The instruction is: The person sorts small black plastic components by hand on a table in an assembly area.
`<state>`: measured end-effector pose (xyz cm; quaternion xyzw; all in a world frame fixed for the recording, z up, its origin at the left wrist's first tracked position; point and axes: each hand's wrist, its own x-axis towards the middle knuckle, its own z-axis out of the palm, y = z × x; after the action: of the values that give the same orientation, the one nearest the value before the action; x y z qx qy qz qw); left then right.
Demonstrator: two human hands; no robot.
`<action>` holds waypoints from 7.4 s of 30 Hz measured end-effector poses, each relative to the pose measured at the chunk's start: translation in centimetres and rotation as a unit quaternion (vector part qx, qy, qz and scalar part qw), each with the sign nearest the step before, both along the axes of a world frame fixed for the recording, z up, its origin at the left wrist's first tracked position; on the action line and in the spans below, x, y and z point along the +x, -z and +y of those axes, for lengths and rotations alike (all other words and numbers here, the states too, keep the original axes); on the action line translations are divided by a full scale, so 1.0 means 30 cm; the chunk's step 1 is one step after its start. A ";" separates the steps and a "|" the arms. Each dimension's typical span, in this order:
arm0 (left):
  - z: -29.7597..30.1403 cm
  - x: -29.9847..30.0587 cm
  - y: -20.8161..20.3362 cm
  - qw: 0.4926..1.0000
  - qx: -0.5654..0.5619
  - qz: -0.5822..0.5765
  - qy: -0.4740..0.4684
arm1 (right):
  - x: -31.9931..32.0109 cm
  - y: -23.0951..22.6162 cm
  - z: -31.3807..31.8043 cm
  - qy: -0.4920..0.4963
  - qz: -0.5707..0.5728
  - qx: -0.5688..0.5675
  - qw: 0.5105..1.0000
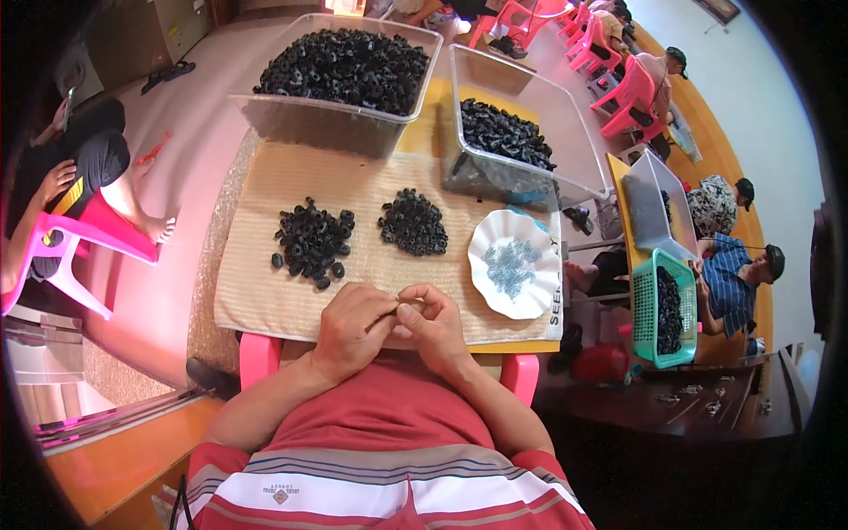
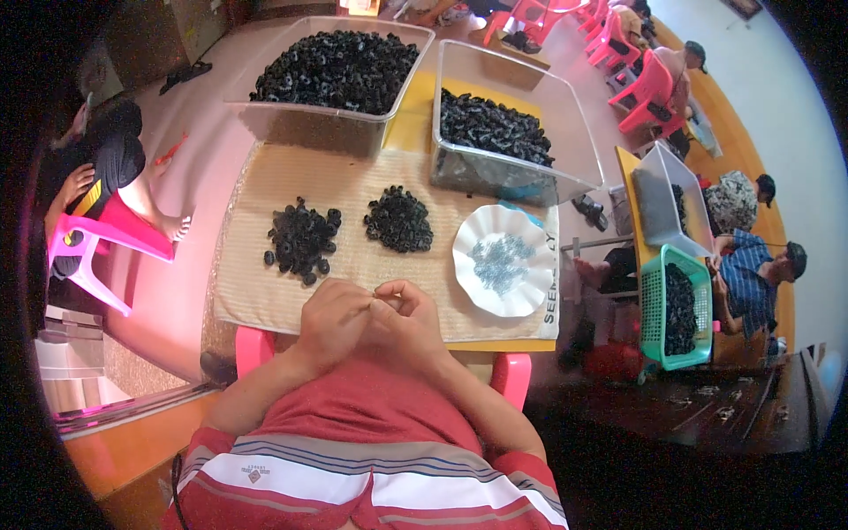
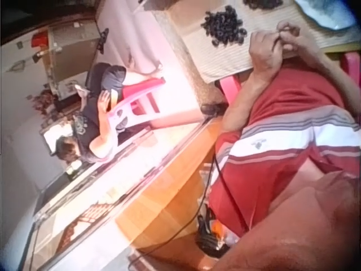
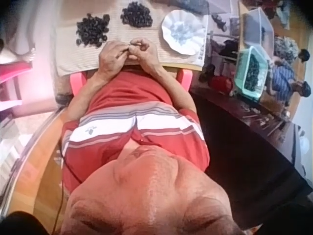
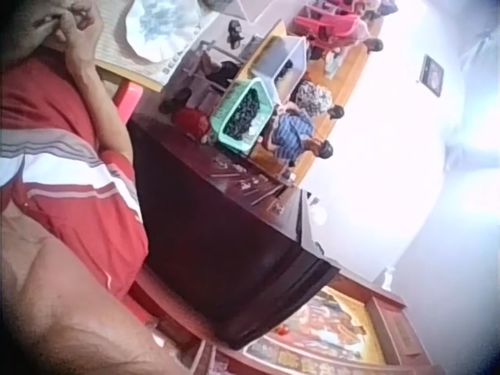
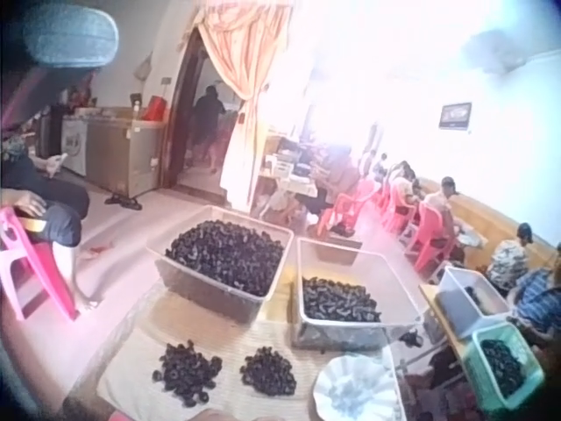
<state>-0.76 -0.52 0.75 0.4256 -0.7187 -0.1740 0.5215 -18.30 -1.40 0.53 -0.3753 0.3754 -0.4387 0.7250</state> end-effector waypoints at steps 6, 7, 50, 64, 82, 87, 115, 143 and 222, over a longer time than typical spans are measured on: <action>0.001 0.005 -0.004 1.000 -0.011 -0.018 0.015 | -0.012 -0.021 -0.004 -0.011 -0.042 0.006 0.999; 0.001 0.004 -0.003 1.000 -0.014 -0.019 0.016 | -0.013 -0.022 -0.003 -0.010 -0.043 0.003 0.999; 0.014 -0.001 -0.024 0.989 0.124 0.069 0.047 | -0.191 -0.092 -0.144 0.096 0.293 -0.291 0.906; 0.012 0.001 -0.002 0.991 0.105 0.064 0.061 | -0.224 -0.125 -0.168 0.111 0.299 -0.278 0.906; 0.031 0.005 -0.025 0.972 0.195 0.096 0.092 | -0.245 -0.258 -0.176 0.122 0.394 -0.342 0.845; 0.038 0.007 -0.021 0.766 0.417 0.439 0.216 | -0.092 -0.206 -0.046 -0.052 0.362 -0.439 0.821; -0.837 -0.315 -0.530 0.988 -0.135 -0.045 0.058 | -0.125 -0.005 -0.020 0.003 0.283 -0.314 0.906; -0.607 0.297 -0.132 0.878 0.226 -0.391 0.162 | -0.115 0.006 -0.028 -0.007 0.286 -0.353 0.891; -0.103 0.044 -0.017 0.932 0.266 0.096 0.226 | -0.441 -0.160 -0.184 0.020 0.639 -0.375 0.672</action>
<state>0.55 -3.62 1.27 0.3561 -0.6701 -0.5121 0.4023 -31.54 -6.90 5.34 -0.7966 0.5583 -0.2105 0.0975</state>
